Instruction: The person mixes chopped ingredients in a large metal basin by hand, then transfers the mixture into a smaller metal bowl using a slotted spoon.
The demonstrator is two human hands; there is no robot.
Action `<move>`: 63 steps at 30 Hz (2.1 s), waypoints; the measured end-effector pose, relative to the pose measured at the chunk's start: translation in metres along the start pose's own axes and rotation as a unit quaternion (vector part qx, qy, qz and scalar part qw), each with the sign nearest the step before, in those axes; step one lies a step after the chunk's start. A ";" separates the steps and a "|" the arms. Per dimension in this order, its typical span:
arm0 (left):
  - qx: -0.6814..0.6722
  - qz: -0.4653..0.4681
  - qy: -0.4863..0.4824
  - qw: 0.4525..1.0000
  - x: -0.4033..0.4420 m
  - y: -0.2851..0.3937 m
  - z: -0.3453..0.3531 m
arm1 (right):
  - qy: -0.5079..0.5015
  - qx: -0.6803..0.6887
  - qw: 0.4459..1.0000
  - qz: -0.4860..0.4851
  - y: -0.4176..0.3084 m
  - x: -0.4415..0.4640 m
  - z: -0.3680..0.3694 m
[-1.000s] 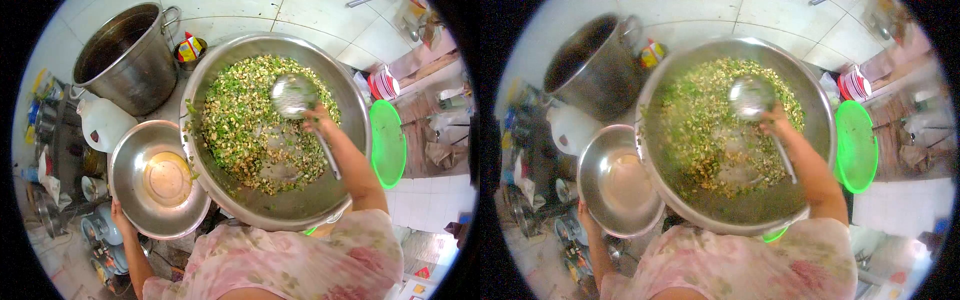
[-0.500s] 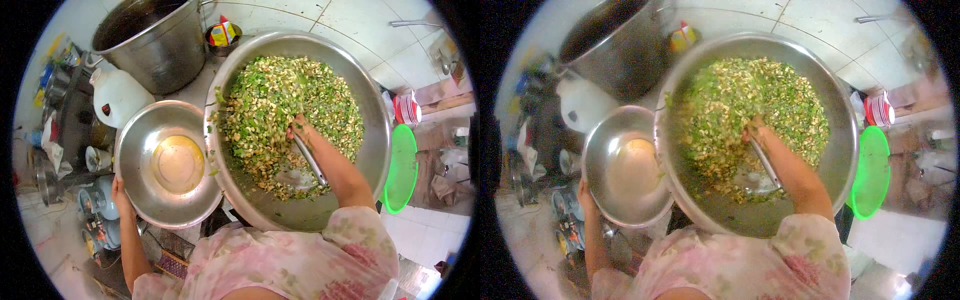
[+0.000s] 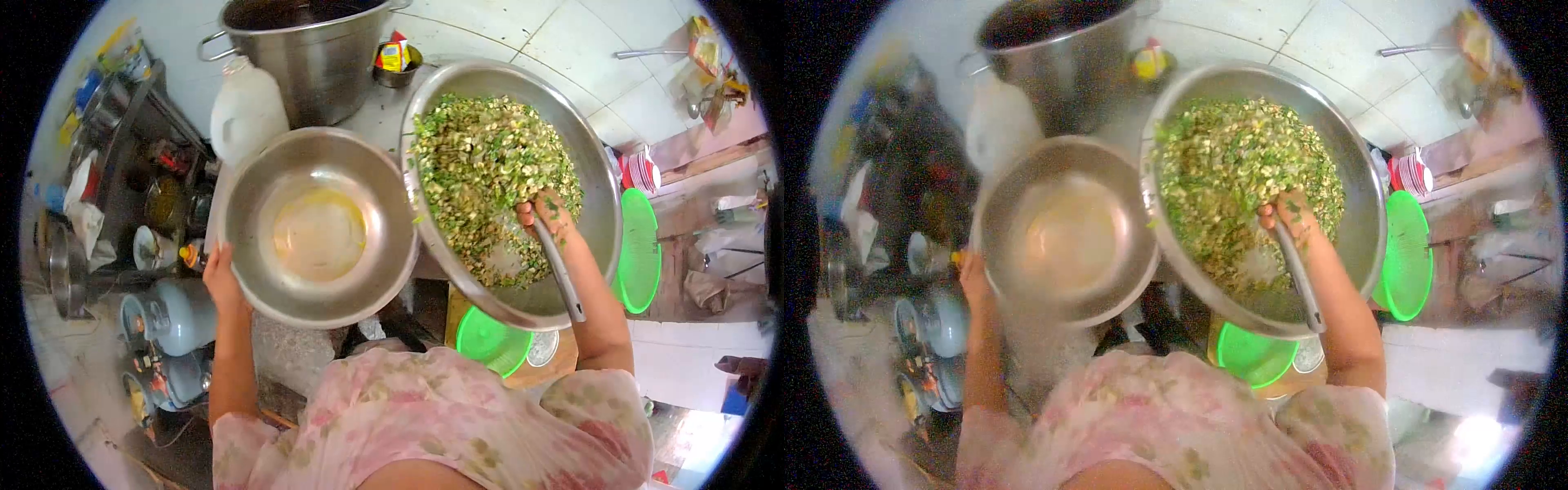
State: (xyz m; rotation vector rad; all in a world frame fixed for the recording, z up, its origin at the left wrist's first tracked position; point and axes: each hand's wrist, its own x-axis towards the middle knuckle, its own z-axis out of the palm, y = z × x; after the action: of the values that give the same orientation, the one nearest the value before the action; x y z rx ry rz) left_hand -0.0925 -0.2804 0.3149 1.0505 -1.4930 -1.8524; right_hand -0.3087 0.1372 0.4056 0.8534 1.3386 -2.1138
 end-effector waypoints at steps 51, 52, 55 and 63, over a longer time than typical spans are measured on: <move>0.116 0.022 0.060 0.991 0.004 -0.051 -0.011 | -0.014 -0.342 0.913 -0.223 0.100 -0.041 0.123; -0.002 -0.003 0.027 1.000 0.000 -0.049 -0.012 | -0.022 -0.258 0.940 -0.222 0.110 -0.033 0.133; -0.012 -0.017 0.020 1.000 -0.001 -0.051 -0.013 | -0.049 -0.168 0.912 -0.371 0.130 -0.006 0.142; 0.102 -0.024 0.083 0.991 -0.010 -0.047 -0.006 | 0.255 -0.310 0.814 -0.419 -0.036 0.061 -0.086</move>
State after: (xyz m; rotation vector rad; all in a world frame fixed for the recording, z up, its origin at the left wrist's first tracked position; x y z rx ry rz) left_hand -0.0785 -0.2641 0.2717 1.3129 -1.5939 -1.6256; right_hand -0.3542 0.2253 0.3553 0.5942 2.9086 -1.7534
